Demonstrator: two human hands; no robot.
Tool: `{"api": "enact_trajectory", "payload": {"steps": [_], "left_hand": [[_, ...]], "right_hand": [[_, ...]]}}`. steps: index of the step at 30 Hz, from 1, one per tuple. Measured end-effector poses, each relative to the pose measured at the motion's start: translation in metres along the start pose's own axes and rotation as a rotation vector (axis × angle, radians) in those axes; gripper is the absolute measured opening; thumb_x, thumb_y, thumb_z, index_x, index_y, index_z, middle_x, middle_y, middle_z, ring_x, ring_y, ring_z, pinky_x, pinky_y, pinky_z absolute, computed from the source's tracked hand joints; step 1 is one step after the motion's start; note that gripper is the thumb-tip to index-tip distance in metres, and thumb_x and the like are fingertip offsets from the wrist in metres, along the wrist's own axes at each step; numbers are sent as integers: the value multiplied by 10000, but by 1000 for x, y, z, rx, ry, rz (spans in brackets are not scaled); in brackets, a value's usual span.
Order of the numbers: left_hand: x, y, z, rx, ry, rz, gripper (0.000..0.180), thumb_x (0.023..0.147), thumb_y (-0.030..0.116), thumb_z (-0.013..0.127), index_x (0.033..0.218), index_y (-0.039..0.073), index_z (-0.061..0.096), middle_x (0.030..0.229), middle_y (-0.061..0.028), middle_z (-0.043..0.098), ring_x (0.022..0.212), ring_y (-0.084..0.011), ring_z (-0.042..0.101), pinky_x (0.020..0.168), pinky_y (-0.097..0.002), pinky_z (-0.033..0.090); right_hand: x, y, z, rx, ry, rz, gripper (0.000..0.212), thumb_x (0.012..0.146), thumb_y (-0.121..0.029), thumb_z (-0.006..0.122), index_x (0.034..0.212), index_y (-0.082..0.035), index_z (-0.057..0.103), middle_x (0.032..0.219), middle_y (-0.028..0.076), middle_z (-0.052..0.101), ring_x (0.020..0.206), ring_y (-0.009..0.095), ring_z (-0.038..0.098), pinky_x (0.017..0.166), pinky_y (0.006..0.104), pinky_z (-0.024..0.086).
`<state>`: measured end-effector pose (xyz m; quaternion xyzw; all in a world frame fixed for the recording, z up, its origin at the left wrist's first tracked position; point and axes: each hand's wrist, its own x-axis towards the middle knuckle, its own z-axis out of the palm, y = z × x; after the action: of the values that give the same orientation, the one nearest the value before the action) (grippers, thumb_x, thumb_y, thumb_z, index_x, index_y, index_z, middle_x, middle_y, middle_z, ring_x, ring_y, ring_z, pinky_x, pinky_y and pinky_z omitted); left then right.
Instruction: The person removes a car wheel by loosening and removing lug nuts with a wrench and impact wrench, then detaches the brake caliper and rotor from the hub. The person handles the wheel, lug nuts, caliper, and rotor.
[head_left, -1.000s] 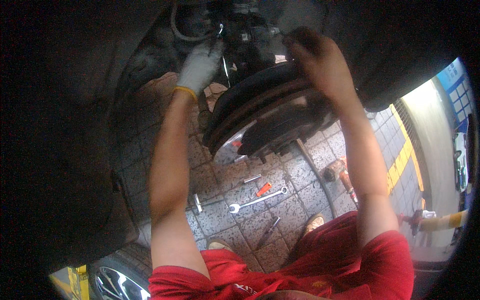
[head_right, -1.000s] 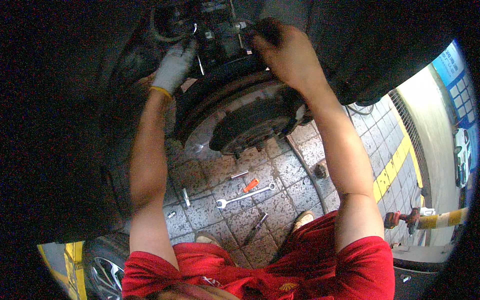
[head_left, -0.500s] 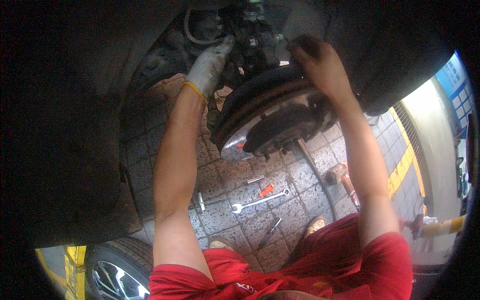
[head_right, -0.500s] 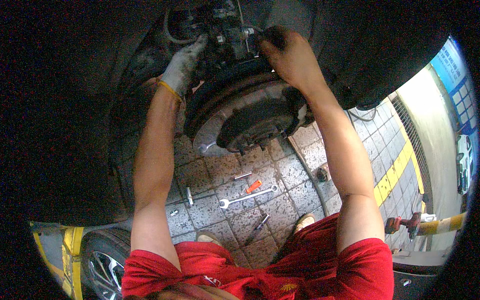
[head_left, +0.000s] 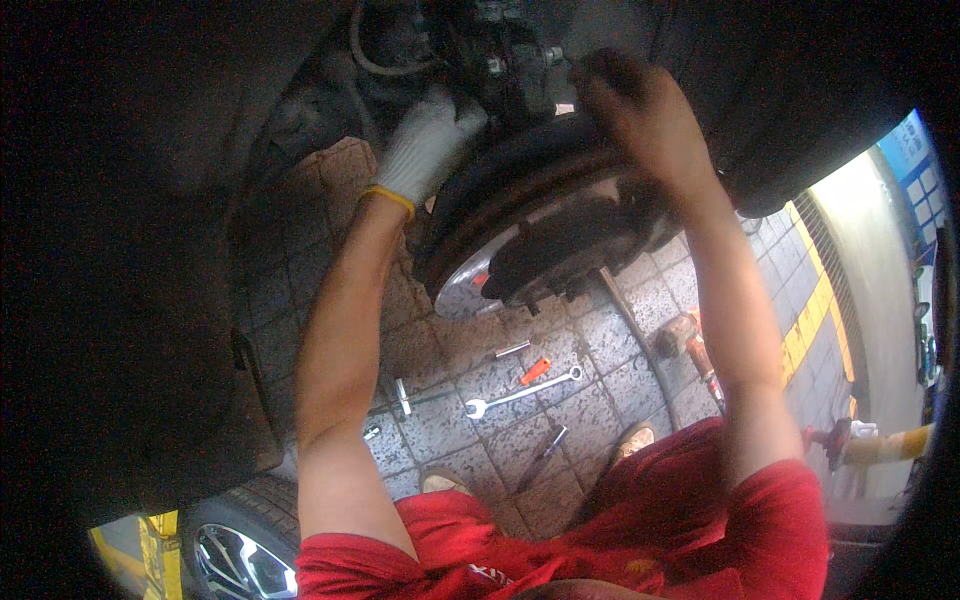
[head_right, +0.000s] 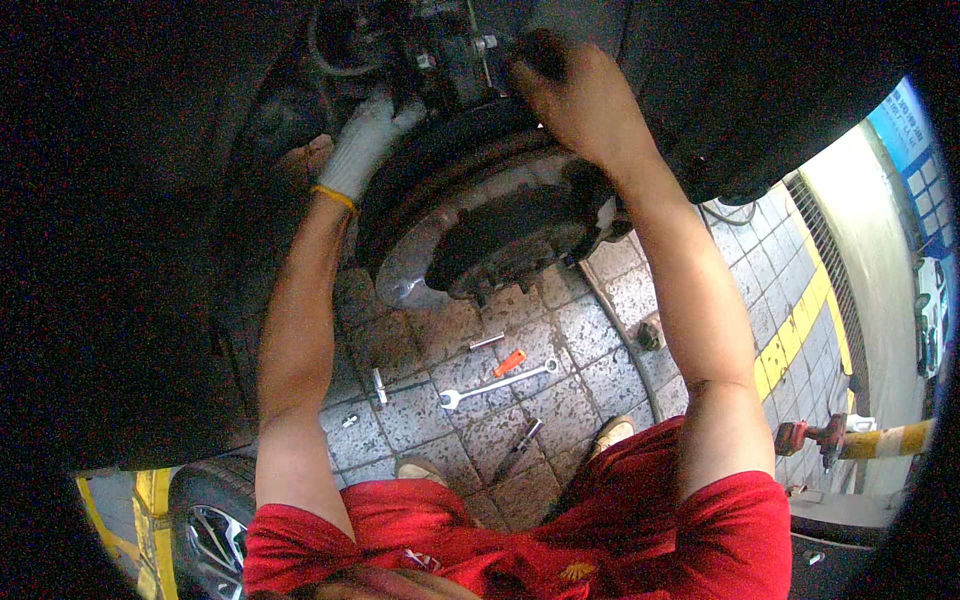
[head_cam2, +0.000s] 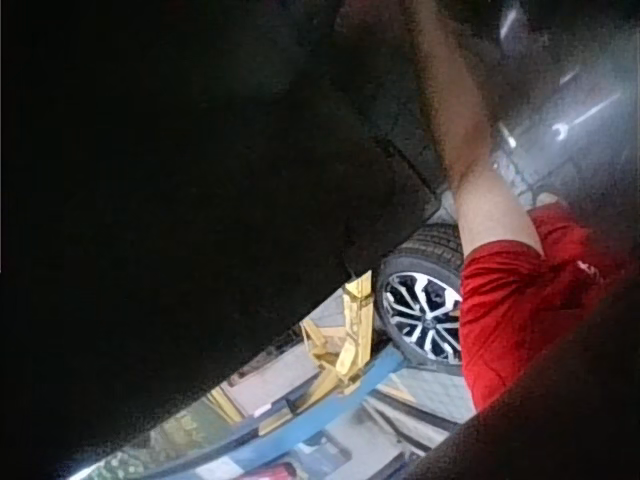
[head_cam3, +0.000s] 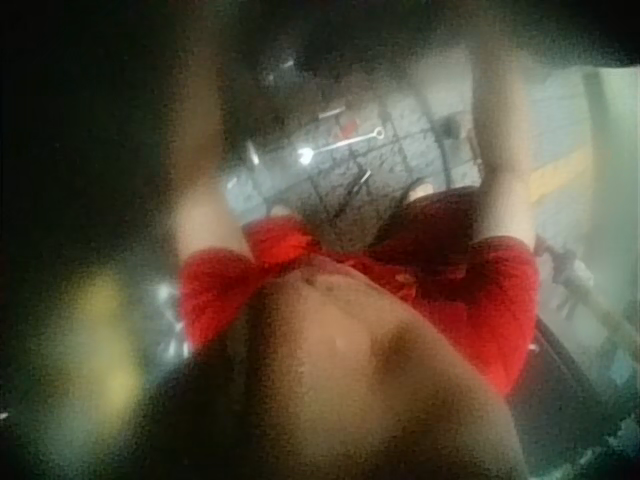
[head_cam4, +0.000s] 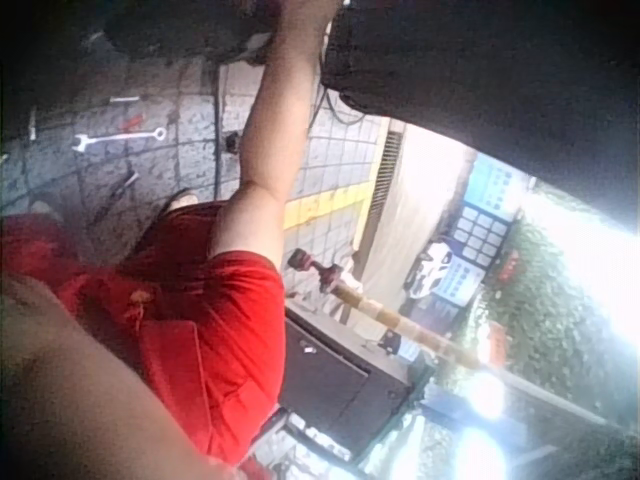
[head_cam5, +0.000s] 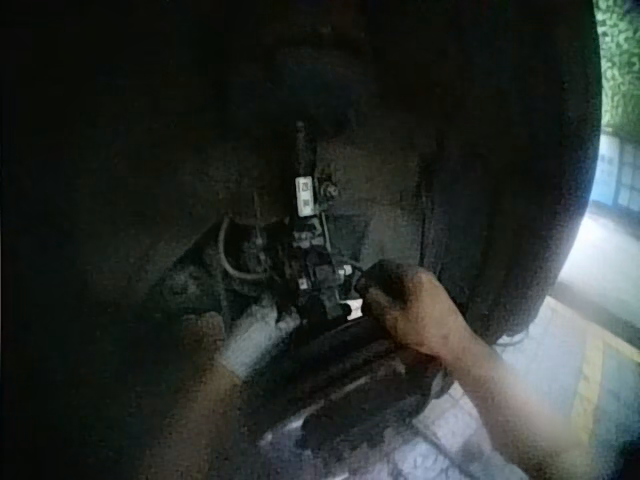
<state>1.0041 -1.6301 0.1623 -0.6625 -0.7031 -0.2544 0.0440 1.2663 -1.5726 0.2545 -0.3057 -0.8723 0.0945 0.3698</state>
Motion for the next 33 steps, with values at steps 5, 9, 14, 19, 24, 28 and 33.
{"api": "enact_trajectory", "payload": {"steps": [5, 9, 14, 19, 24, 28, 33], "left_hand": [[5, -1, 6, 250, 22, 55, 610, 1046, 437, 536, 1315, -110, 556, 1172, -335, 661, 1068, -460, 662, 918, -506, 546], [4, -9, 17, 214, 9, -32, 566, 1052, 405, 531, 1336, -84, 547, 1125, -322, 676, 1009, -459, 675, 868, -514, 548], [2, -31, 53, -115, 207, -39, 609, 1059, 417, 517, 1407, -82, 495, 1167, -346, 663, 1049, -481, 659, 926, -522, 533], [13, -43, 81, -373, 377, 175, 479, 1067, 314, 511, 1407, -24, 523, 1168, -345, 660, 1069, -516, 642, 962, -541, 518], [5, -28, 58, 151, 290, 176, 379, 1010, 136, 525, 1368, 21, 572, 1053, -305, 669, 893, -462, 683, 768, -525, 571], [0, -14, 45, 311, 379, 217, 401, 967, 104, 551, 1359, 30, 582, 942, -267, 660, 728, -385, 694, 586, -478, 570], [8, -31, 63, 459, 398, 272, 385, 977, 113, 539, 1352, 42, 593, 864, -220, 646, 679, -363, 692, 556, -463, 564]], "right_hand": [[-3, -3, 1, 17, 42, -22, 378, 974, -331, 667, 1175, -14, 716, 1086, 280, 718, 1065, 475, 677, 933, 497, 549], [-4, -4, 0, 7, 12, -25, 339, 991, -312, 648, 1177, -39, 722, 1070, 245, 731, 1043, 427, 702, 923, 467, 545], [-3, -3, -2, -33, -1, -59, 312, 1031, -304, 589, 1188, -73, 727, 1014, 185, 751, 992, 351, 732, 905, 407, 535], [0, -4, -3, 78, -13, -28, 360, 988, -345, 652, 1122, -19, 724, 1025, 254, 736, 1002, 452, 709, 885, 490, 551], [-3, -7, -3, 56, -4, -7, 366, 990, -352, 648, 1125, -21, 724, 1014, 254, 735, 989, 446, 715, 877, 487, 550], [-5, -9, -3, 57, 7, -20, 364, 994, -350, 640, 1125, -21, 724, 1020, 260, 731, 999, 456, 708, 882, 484, 553], [-5, -7, 0, 27, 55, -62, 368, 1000, -349, 633, 1134, -20, 725, 1049, 260, 734, 1018, 453, 707, 898, 482, 555]]}}
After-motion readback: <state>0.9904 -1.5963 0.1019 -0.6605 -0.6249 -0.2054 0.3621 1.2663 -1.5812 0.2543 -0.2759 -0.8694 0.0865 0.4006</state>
